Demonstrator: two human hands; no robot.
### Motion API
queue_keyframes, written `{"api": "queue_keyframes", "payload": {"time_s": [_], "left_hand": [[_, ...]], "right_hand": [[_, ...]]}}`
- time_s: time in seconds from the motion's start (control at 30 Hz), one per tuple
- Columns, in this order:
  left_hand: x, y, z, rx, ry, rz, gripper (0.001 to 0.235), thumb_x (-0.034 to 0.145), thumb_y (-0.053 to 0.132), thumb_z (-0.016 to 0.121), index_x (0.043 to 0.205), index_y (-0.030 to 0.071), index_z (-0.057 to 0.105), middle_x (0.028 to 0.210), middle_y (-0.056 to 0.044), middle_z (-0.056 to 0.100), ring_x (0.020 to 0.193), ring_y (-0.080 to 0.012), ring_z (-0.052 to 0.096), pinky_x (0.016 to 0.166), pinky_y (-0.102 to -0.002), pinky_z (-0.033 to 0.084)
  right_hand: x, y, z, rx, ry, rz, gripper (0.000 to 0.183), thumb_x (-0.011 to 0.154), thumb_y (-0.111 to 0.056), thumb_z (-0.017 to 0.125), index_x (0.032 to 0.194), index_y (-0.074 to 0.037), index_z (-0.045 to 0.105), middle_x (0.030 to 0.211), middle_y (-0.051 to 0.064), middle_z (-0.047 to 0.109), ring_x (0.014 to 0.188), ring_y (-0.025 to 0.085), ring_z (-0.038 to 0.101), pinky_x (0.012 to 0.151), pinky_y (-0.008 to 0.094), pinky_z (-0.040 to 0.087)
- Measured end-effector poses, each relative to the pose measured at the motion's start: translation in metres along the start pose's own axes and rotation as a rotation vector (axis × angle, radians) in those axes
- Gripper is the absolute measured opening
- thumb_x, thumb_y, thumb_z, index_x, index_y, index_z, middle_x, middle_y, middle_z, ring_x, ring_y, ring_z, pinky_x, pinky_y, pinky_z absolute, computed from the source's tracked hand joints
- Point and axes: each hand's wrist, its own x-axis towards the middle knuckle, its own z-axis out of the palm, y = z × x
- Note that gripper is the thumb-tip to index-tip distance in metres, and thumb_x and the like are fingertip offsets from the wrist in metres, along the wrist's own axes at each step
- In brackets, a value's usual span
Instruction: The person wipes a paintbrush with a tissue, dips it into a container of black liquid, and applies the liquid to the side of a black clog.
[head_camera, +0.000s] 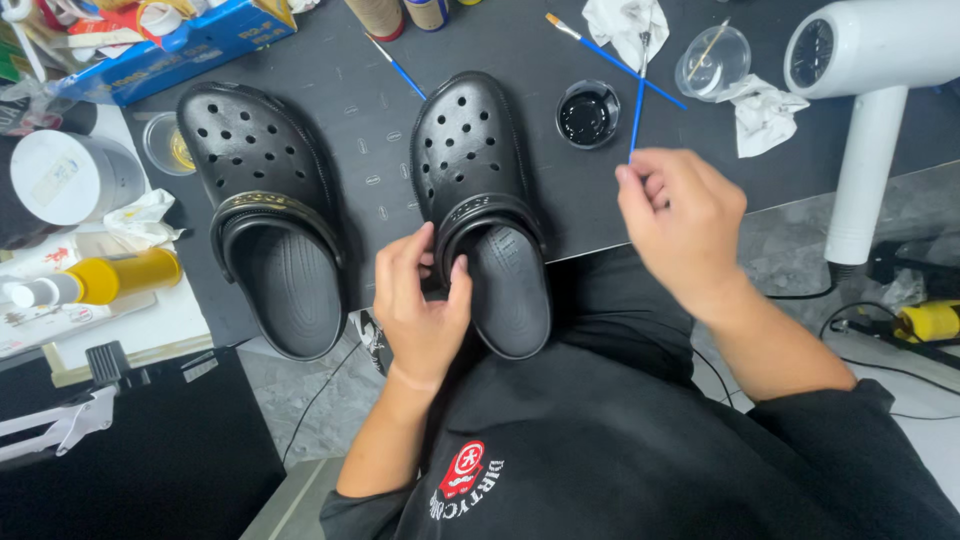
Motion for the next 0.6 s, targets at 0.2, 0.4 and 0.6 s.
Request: {"api": "queue_keyframes", "payload": {"time_s": [0.2, 0.4, 0.6], "left_hand": [[0.003, -0.006, 0.01, 0.001, 0.049, 0.005, 0.044, 0.083, -0.007, 0.077, 0.124, 0.002, 0.066, 0.106, -0.011, 0.062, 0.084, -0.0181, 0.06, 0.074, -0.029, 0.052], [0.009, -0.003, 0.008, 0.007, 0.039, 0.014, 0.043, 0.083, -0.003, 0.077, 0.124, 0.001, 0.066, 0.109, -0.013, 0.062, 0.086, -0.0196, 0.061, 0.075, -0.03, 0.053], [0.031, 0.014, -0.009, -0.089, 0.02, 0.189, 0.048, 0.085, 0.01, 0.079, 0.127, -0.002, 0.06, 0.117, -0.017, 0.06, 0.105, -0.0319, 0.062, 0.093, -0.04, 0.054]], "right_hand": [[0.036, 0.014, 0.002, -0.201, -0.195, -0.061, 0.034, 0.095, -0.006, 0.073, 0.124, 0.001, 0.055, 0.096, 0.02, 0.07, 0.078, 0.036, 0.071, 0.069, 0.046, 0.056], [0.048, 0.015, -0.007, -0.249, -0.33, 0.01, 0.047, 0.089, -0.005, 0.069, 0.132, 0.004, 0.054, 0.087, 0.023, 0.07, 0.077, 0.043, 0.069, 0.07, 0.053, 0.056], [0.047, 0.018, -0.005, -0.275, -0.281, -0.152, 0.045, 0.089, -0.004, 0.069, 0.132, 0.003, 0.058, 0.095, 0.022, 0.071, 0.078, 0.042, 0.069, 0.069, 0.05, 0.057]]}}
